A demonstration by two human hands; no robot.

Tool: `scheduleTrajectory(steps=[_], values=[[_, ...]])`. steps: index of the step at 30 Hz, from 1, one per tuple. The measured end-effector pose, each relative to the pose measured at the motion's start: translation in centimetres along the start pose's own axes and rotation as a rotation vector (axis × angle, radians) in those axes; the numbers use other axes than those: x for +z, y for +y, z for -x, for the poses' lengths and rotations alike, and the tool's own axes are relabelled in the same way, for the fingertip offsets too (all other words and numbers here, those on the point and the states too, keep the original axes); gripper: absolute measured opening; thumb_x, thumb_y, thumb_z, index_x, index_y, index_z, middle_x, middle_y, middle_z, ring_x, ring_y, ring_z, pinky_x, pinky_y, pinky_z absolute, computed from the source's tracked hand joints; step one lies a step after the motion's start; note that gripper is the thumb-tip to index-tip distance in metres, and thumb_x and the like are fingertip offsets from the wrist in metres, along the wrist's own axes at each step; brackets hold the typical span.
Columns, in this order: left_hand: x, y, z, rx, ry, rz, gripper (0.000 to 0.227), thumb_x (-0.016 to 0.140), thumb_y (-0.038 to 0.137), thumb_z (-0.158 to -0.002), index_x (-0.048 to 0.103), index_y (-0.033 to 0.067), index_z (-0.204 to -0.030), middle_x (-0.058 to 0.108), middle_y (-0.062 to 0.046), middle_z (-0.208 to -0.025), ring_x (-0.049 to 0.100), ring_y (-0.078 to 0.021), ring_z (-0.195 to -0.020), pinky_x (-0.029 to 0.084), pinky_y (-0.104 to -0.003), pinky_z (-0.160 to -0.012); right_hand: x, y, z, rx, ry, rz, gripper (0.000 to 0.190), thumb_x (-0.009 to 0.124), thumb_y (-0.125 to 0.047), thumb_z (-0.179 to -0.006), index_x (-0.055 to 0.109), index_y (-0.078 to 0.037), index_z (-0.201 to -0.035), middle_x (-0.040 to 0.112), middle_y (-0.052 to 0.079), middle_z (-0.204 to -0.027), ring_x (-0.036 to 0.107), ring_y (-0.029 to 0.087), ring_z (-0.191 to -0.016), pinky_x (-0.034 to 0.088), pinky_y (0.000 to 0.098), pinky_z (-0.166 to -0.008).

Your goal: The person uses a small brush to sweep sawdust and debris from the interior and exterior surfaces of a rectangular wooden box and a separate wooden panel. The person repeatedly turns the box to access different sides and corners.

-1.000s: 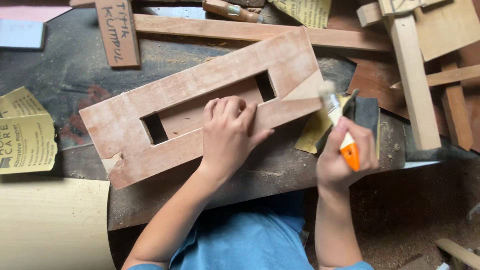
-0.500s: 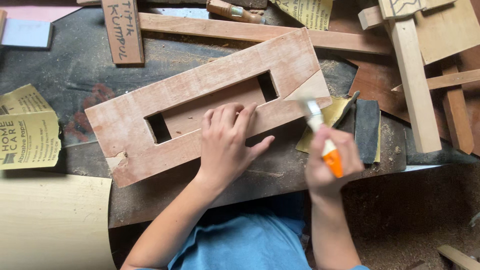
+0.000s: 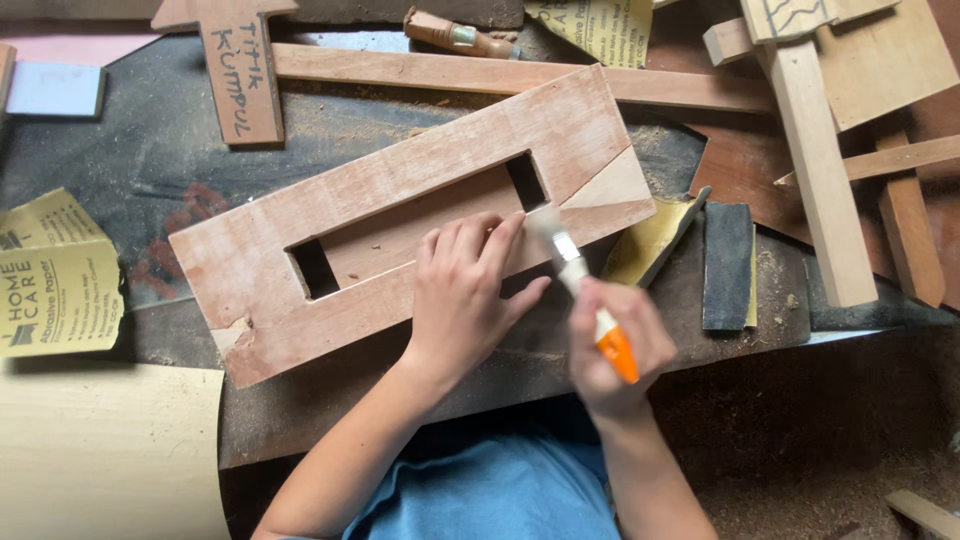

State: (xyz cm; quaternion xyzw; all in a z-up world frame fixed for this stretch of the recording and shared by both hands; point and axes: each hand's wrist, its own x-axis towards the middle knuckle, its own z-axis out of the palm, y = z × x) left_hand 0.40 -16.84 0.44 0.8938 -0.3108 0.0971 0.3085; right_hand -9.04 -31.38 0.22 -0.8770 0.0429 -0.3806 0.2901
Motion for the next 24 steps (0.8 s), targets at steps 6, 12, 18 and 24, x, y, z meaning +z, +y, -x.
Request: scheduleTrajectory(steps=[6,12,18,24], values=[[-0.2,0.4,-0.7,0.014,0.015,0.007,0.068,0.085,0.04,-0.077,0.063,0.0052,-0.131,0.063,-0.014,-0.115,0.059,-0.0307,-0.111,0.044,-0.046,-0.095,-1.7,2.4,-2.2,0.054,0.112,0.177,0.006,0.067,-0.003,-0.102,0.069,0.003,-0.103,0.071,0.017,-0.094,0.072,0.027,-0.082,0.057,0.0352,-0.071],[0.3,0.9,-1.0,-0.005,-0.005,0.01,0.068,0.083,0.026,-0.071,0.063,0.0012,-0.132,0.065,-0.016,-0.117,0.061,-0.033,-0.109,0.048,-0.045,-0.094,0.0,-1.3,-0.3,-0.021,-0.048,-0.185,0.007,0.07,-0.003,-0.094,0.068,0.001,-0.099,0.07,0.014,-0.09,0.072,0.026,-0.08,0.059,0.0355,-0.071],[0.7,0.8,-1.3,0.013,0.01,0.052,0.059,0.085,0.026,-0.079,0.065,-0.0025,-0.127,0.067,-0.018,-0.115,0.062,-0.0343,-0.103,0.05,-0.044,-0.09,-2.3,1.2,-1.8,0.062,0.167,0.053,0.007,0.07,-0.001,-0.095,0.068,0.003,-0.1,0.07,0.015,-0.091,0.071,0.029,-0.081,0.058,0.037,-0.072],[1.2,2.9,-1.6,0.012,0.004,0.014,0.06,0.086,0.028,-0.073,0.068,0.0011,-0.124,0.068,-0.017,-0.112,0.063,-0.0344,-0.101,0.051,-0.043,-0.088,-3.0,0.8,-1.1,0.029,0.092,-0.091,0.014,0.07,-0.016,-0.096,0.069,-0.003,-0.097,0.07,0.012,-0.094,0.071,0.028,-0.083,0.057,0.0376,-0.075]])
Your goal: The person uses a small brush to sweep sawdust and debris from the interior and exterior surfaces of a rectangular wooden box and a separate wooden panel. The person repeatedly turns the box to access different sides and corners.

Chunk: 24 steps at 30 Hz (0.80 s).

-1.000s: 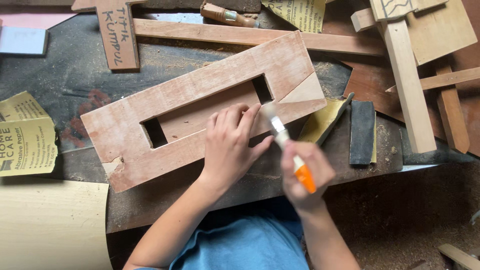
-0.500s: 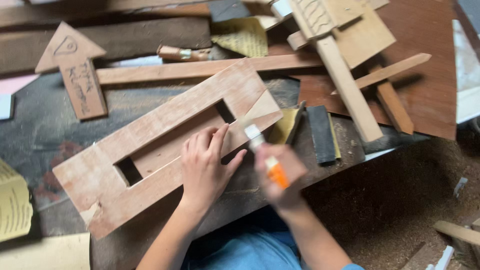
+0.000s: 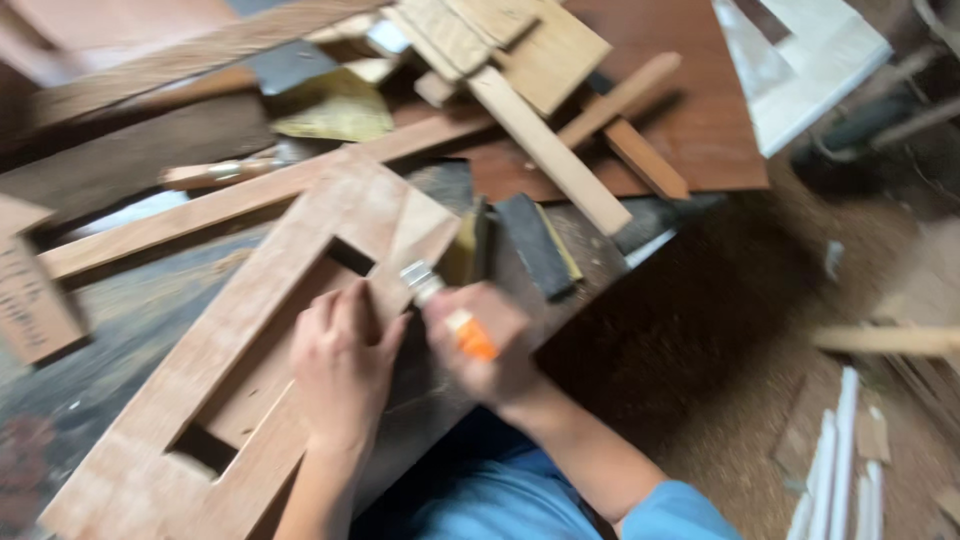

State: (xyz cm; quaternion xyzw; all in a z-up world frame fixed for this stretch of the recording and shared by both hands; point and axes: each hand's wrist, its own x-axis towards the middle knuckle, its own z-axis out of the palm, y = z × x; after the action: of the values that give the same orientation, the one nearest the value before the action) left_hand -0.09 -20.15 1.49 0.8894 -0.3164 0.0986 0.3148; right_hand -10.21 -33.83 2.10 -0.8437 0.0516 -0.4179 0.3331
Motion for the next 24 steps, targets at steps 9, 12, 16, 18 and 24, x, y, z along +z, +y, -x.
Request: scheduleTrajectory(steps=[9,12,16,18,24], values=[[-2.8,-1.2,2.5,0.003,0.038,-0.018,0.062,0.085,0.034,-0.076,0.069,0.0019,-0.126,0.067,-0.018,-0.114,0.064,-0.0357,-0.1,0.051,-0.046,-0.087,1.5,0.1,1.0,-0.012,-0.007,-0.087,0.009,0.07,-0.012,-0.097,0.068,-0.003,-0.098,0.069,0.012,-0.094,0.072,0.027,-0.082,0.058,0.0365,-0.074],[-3.9,-1.5,3.6,-0.016,0.074,-0.01,0.055,0.084,0.035,-0.082,0.07,0.0029,-0.123,0.067,-0.019,-0.116,0.064,-0.0365,-0.104,0.051,-0.046,-0.089,0.6,0.3,-1.1,-0.014,0.122,0.161,0.008,0.07,-0.008,-0.097,0.068,-0.001,-0.098,0.071,0.014,-0.091,0.072,0.029,-0.079,0.057,0.0376,-0.07],[-5.9,-2.8,6.0,-0.094,0.099,-0.014,0.049,0.084,0.035,-0.085,0.07,0.0035,-0.12,0.067,-0.018,-0.113,0.064,-0.0346,-0.103,0.051,-0.045,-0.088,3.1,-2.3,1.1,-0.136,-0.081,0.11,0.005,0.068,0.0,-0.103,0.066,0.004,-0.102,0.069,0.017,-0.092,0.071,0.031,-0.08,0.057,0.0384,-0.071],[-6.9,-3.3,7.7,-0.103,0.124,0.003,0.045,0.082,0.032,-0.084,0.07,0.0034,-0.117,0.067,-0.015,-0.111,0.065,-0.0339,-0.101,0.051,-0.045,-0.088,4.1,-3.9,3.7,-0.202,-0.218,-0.107,0.007,0.069,-0.001,-0.098,0.065,0.005,-0.099,0.069,0.017,-0.089,0.069,0.03,-0.077,0.057,0.0385,-0.07],[-12.1,-4.6,12.5,-0.125,0.08,-0.005,0.039,0.078,0.026,-0.083,0.071,0.005,-0.115,0.068,-0.012,-0.109,0.065,-0.0304,-0.099,0.052,-0.043,-0.086,4.8,-2.5,2.5,-0.214,-0.319,-0.259,0.023,0.066,-0.021,-0.105,0.067,0.001,-0.098,0.071,0.014,-0.09,0.07,0.022,-0.077,0.057,0.0327,-0.065]])
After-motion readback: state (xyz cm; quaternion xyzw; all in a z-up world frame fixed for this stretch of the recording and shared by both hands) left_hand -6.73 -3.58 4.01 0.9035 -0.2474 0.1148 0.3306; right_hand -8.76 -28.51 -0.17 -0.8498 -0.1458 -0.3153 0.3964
